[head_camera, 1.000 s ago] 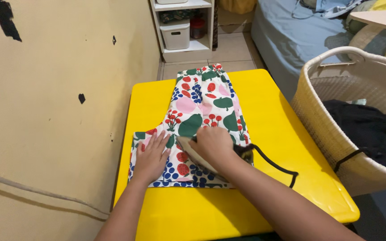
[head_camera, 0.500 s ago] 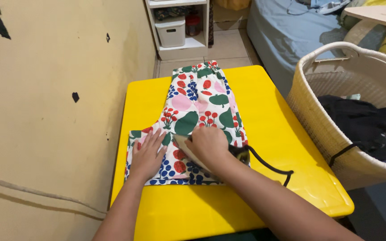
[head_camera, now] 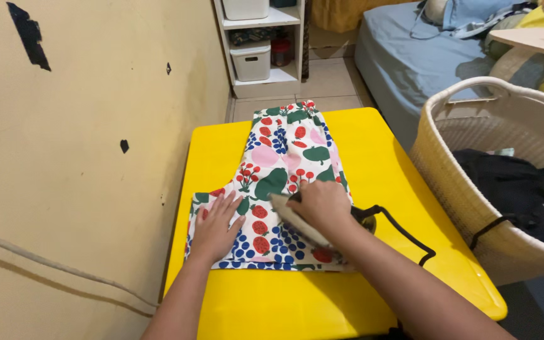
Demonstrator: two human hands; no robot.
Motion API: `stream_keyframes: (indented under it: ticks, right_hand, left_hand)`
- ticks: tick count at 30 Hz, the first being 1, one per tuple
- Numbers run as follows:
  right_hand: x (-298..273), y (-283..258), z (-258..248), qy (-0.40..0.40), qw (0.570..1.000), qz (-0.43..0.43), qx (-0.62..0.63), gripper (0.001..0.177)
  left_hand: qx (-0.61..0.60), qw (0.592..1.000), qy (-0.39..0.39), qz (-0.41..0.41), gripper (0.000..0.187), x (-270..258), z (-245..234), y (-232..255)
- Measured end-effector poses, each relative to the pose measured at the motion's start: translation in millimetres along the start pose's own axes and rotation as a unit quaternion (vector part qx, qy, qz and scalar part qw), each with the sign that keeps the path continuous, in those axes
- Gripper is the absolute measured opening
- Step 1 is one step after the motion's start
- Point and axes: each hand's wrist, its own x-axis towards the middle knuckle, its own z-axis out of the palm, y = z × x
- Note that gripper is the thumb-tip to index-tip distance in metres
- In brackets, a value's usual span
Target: The person irons a patterned garment and then a black t-shirt on a yellow table using a handheld iron. The person folds the patterned garment and places it in a basket, then irons the black t-shirt, smoothing and repositioning it during the process.
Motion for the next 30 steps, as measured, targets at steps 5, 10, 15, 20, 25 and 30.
stream_keyframes:
  ticks: [5,10,15,20,25,30]
  right_hand:
    - [-0.9,20.1,-22.7,0.075,0.997,0.020,-0.008,0.052]
    - [-37.7,16.9,-17.6,0.039,0.999,-0.014,0.008,0.054]
    - [-57.8,13.7,-16.6,0.032,0.999,-0.014,0.002,0.054]
    - [-38.0,23.7,-23.2,0.043,0.998,0.036,-0.016,0.054]
    - [-54.4,40.8,-19.4,0.016,0.996,0.087,-0.003,0.056]
    - [-65.1,77.2,-26.5,-0.009,0.979,0.202,0.011,0.057]
  left_hand:
    - [0.018,1.000,-0.012,-0.012,0.057,2.1,-1.8,3.7]
    - [0.022,1.000,-0.003,-0.013,0.057,-1.4,1.0,1.9]
    - [0.031,0.999,0.000,-0.007,0.057,-1.1,1.8,0.5]
    - [0.037,0.999,0.013,0.011,0.061,-2.9,0.2,6.2]
    - [0.004,0.997,0.063,0.041,0.053,-8.8,2.2,3.3]
    - [-0.025,0.987,0.132,0.084,0.036,-3.6,3.3,7.4]
